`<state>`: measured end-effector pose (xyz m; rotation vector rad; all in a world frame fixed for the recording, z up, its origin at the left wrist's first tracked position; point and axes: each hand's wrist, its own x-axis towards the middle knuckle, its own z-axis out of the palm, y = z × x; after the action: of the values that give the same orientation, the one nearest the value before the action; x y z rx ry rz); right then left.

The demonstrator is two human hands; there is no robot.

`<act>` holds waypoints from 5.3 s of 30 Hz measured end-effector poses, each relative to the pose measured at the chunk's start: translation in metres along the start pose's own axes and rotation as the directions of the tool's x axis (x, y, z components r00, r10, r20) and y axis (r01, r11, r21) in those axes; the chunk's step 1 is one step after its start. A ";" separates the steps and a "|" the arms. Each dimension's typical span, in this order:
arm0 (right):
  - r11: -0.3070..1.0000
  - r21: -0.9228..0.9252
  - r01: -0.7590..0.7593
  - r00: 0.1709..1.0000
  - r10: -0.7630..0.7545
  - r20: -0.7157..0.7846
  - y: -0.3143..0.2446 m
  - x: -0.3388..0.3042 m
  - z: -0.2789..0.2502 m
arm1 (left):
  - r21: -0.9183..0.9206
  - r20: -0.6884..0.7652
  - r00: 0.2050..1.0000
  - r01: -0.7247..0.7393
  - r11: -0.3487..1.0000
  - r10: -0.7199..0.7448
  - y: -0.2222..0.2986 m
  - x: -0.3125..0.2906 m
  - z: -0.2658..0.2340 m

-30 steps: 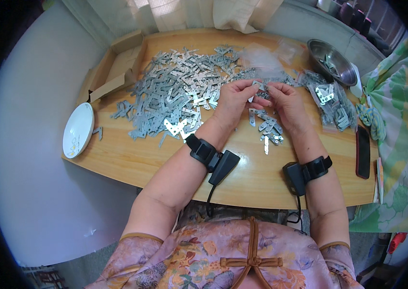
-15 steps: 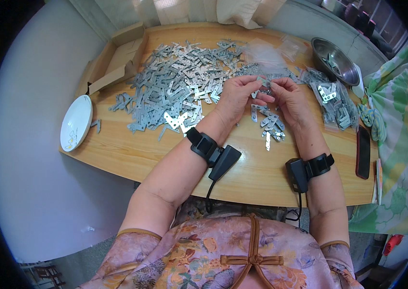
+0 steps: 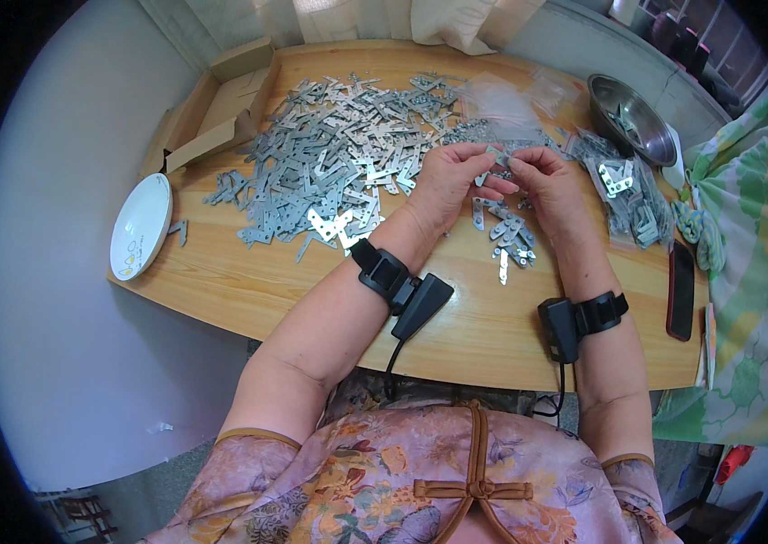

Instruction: The person is sorting and counting small metal L-shaped brackets on a desk.

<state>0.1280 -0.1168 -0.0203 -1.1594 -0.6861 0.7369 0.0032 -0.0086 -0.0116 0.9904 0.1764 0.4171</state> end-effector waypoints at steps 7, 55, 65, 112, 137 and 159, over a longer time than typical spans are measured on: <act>0.991 -0.109 0.072 0.997 -0.074 -0.013 -0.004 -0.003 0.004 | 0.021 -0.012 1.000 -0.004 1.000 0.004 0.001 -0.001 0.002; 0.762 -0.555 0.334 0.886 -0.455 -0.091 -0.001 0.000 0.009 | -0.006 0.180 0.980 -0.088 0.996 0.087 -0.003 0.000 0.006; 0.134 -0.924 0.358 0.712 -0.679 0.177 -0.015 -0.005 0.017 | 0.137 0.168 0.977 -0.154 0.979 0.130 -0.006 0.002 0.004; 0.557 -0.783 0.275 0.879 -0.475 -0.029 0.004 0.004 0.000 | 0.508 0.150 0.960 -0.281 0.814 0.238 -0.012 0.005 0.006; 0.436 -0.864 0.252 0.931 -0.353 0.093 -0.006 -0.002 -0.004 | 0.307 -0.069 0.966 -0.216 0.927 0.248 -0.007 0.007 0.006; 0.452 -0.839 0.303 0.900 -0.425 0.097 0.007 0.005 -0.011 | 0.187 -0.103 0.987 -0.102 0.977 0.123 -0.009 0.006 0.002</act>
<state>0.1386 -0.1174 -0.0292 -1.8380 -1.2093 -0.1300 0.0114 -0.0121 -0.0175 1.1603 0.2660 0.5698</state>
